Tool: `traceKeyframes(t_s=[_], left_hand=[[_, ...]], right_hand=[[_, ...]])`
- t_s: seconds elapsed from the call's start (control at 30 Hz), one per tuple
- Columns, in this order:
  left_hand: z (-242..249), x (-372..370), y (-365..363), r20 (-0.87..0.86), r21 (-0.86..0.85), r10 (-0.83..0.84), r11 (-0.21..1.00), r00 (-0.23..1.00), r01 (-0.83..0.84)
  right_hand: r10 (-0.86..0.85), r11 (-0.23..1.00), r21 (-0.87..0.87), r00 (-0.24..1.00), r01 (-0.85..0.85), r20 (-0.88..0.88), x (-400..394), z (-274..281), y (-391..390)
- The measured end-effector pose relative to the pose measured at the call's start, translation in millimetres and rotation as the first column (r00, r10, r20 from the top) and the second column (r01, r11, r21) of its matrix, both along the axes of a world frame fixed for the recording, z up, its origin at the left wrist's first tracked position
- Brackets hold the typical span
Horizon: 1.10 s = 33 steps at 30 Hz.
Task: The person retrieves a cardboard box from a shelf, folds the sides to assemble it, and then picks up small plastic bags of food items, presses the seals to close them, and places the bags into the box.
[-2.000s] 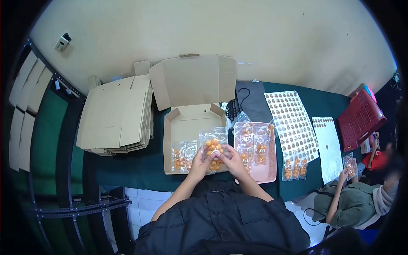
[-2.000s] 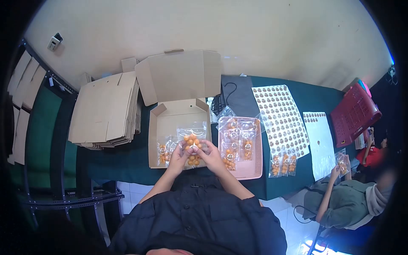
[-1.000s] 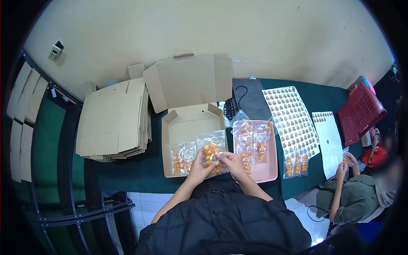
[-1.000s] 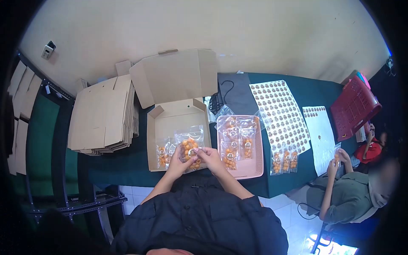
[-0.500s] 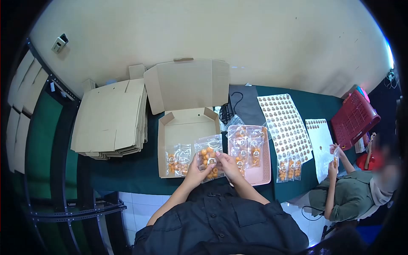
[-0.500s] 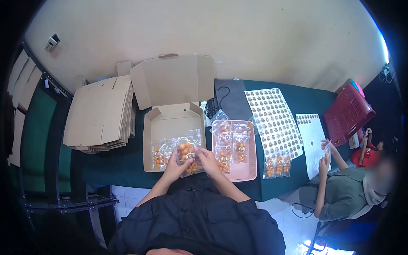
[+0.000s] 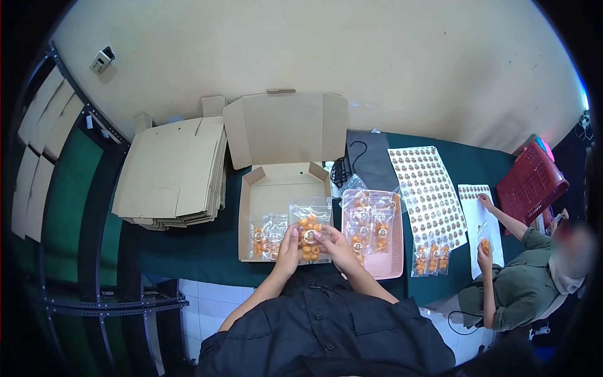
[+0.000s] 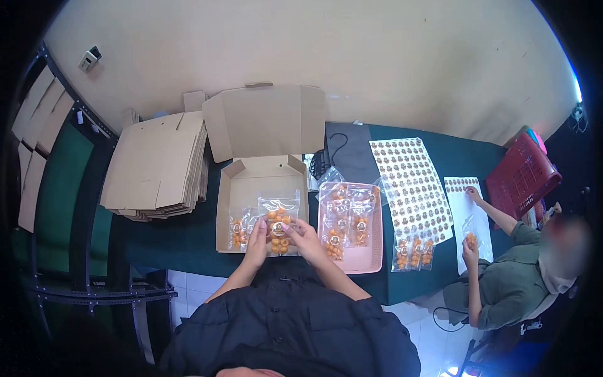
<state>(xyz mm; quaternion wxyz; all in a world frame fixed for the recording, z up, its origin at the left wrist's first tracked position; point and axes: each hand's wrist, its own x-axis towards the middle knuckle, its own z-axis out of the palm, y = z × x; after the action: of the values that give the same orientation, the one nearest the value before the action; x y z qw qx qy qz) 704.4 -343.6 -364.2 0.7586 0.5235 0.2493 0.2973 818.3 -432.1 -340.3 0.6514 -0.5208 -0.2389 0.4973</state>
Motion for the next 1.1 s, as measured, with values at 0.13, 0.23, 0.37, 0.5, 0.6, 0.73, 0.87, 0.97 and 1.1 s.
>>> traceKeyframes(t_s=[0.13, 0.23, 0.37, 0.5, 0.6, 0.73, 0.87, 0.97, 1.1], left_hand=[[6, 1, 0, -0.052, -0.043, -0.060, 0.997, 0.997, 0.058], [5, 0, -4, -0.138, 0.180, -0.107, 0.975, 0.985, 0.131], [13, -1, -2, -0.129, 0.159, -0.120, 0.977, 0.984, 0.140], [8, 0, 0, -0.109, 0.279, -0.089, 0.953, 0.990, 0.117], [16, 1, -1, -0.082, 0.123, -0.062, 0.990, 0.995, 0.072], [11, 1, 4, 0.016, -0.012, -0.002, 1.000, 1.000, 0.002], [-2, -3, 5, 0.032, -0.038, 0.014, 0.999, 0.999, -0.013], [9, -5, 5, -0.036, 0.092, -0.046, 0.995, 0.998, 0.049], [10, -6, 3, -0.114, 0.174, -0.093, 0.978, 0.989, 0.111]], right_hand=[[-0.030, 0.999, -0.034, 0.996, 0.027, -0.090, 4, -10, 0], [-0.092, 0.992, -0.095, 0.993, 0.085, -0.077, 3, -3, 0], [-0.012, 0.992, -0.125, 1.000, 0.010, -0.021, 0, 0, 0], [-0.071, 0.996, -0.065, 0.995, 0.067, -0.066, -3, -6, 1], [-0.135, 0.991, -0.024, 0.930, 0.135, -0.343, -4, -4, 1], [-0.023, 0.999, 0.023, 0.992, 0.026, -0.120, -7, -6, 3], [-0.040, 0.999, -0.034, 0.984, 0.034, -0.173, -6, -7, 1], [-0.050, 0.999, 0.010, 0.994, 0.051, -0.099, -6, -10, 4], [-0.138, 0.990, -0.023, 0.988, 0.137, -0.071, 0, -12, 3]])
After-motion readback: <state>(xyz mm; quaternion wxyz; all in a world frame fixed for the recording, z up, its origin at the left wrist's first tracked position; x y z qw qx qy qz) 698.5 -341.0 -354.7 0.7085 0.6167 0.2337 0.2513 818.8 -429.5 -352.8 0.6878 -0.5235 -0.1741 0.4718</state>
